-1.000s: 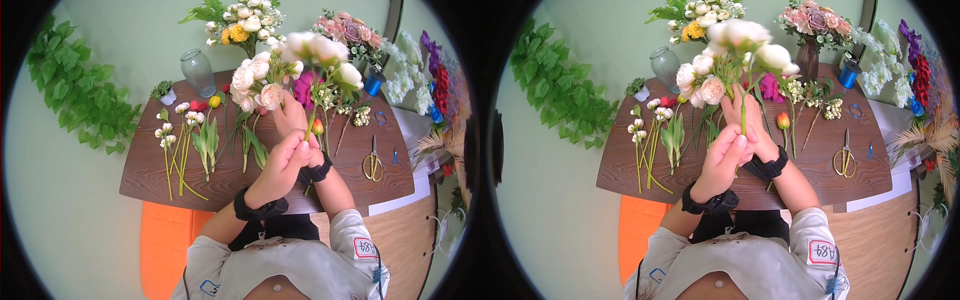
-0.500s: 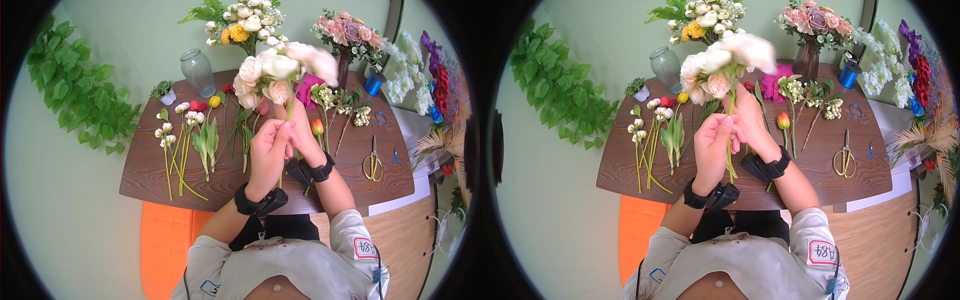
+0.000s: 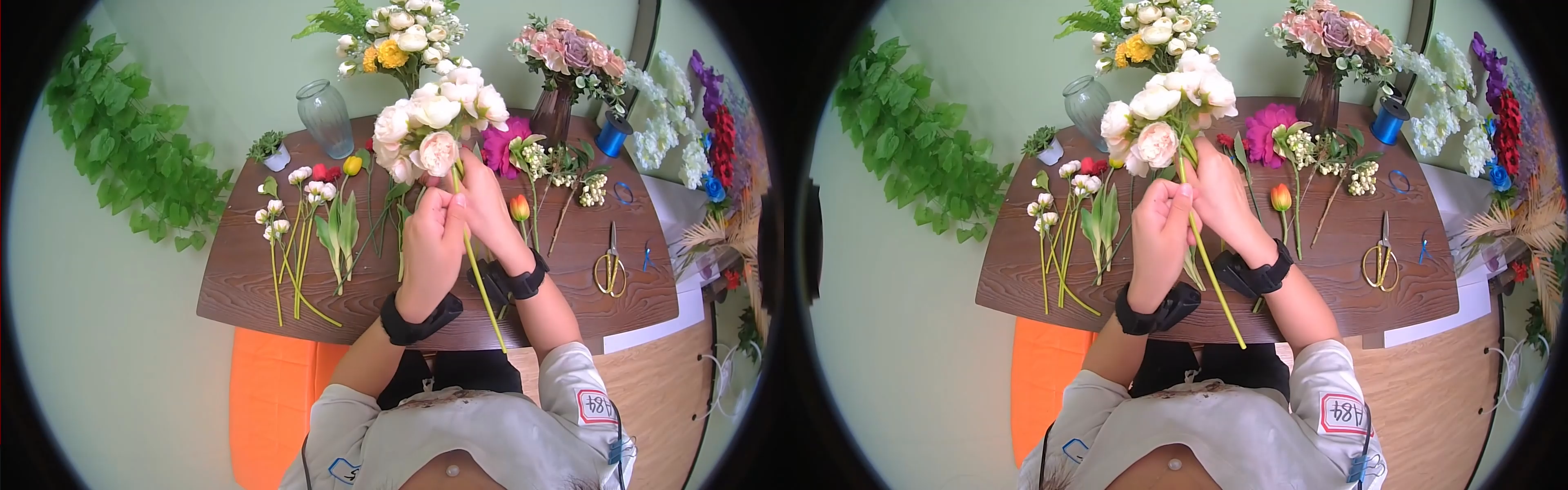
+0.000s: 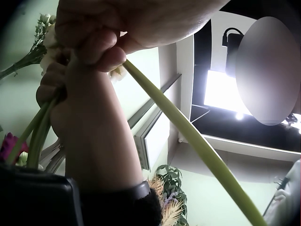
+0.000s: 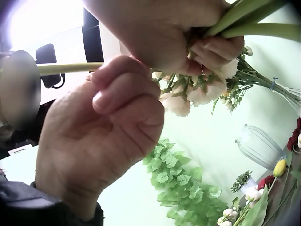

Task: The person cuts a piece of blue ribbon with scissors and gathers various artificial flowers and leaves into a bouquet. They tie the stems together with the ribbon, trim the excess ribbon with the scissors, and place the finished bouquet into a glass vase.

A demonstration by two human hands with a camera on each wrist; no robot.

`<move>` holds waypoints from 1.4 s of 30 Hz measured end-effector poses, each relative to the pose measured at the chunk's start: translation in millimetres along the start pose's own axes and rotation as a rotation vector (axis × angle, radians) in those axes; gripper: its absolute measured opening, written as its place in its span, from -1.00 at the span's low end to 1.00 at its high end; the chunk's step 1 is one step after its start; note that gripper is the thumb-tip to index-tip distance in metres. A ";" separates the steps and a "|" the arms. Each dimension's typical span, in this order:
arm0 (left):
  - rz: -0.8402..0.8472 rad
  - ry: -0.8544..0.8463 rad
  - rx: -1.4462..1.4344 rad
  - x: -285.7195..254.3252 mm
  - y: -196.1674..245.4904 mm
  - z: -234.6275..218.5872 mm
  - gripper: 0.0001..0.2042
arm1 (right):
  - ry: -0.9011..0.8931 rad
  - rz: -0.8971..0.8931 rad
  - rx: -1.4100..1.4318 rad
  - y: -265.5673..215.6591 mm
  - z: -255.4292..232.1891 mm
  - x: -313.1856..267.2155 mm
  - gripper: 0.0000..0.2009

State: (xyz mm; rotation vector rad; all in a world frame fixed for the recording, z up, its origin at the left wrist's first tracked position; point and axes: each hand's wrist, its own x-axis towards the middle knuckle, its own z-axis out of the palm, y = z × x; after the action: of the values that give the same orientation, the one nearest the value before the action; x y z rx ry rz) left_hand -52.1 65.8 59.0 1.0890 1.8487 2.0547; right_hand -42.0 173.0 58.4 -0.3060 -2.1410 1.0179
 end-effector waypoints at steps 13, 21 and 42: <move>-0.028 0.016 0.172 12.0 15.6 -19.4 -0.78 | -0.289 0.049 0.451 -19.4 -17.9 -2.2 -0.74; 0.216 0.037 0.240 12.1 -10.9 -13.1 -0.82 | -0.243 -0.078 0.363 -15.1 -8.9 -3.6 -0.71; -0.350 -0.452 -0.842 6.4 -28.6 -18.1 -0.49 | -0.411 0.040 0.589 -28.5 -19.4 -8.8 -0.79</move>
State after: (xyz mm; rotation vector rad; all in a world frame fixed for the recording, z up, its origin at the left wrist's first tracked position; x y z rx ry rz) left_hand -77.3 61.3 35.9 0.8073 0.7502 1.8577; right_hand -19.4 161.1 83.2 0.1608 -2.0586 1.7926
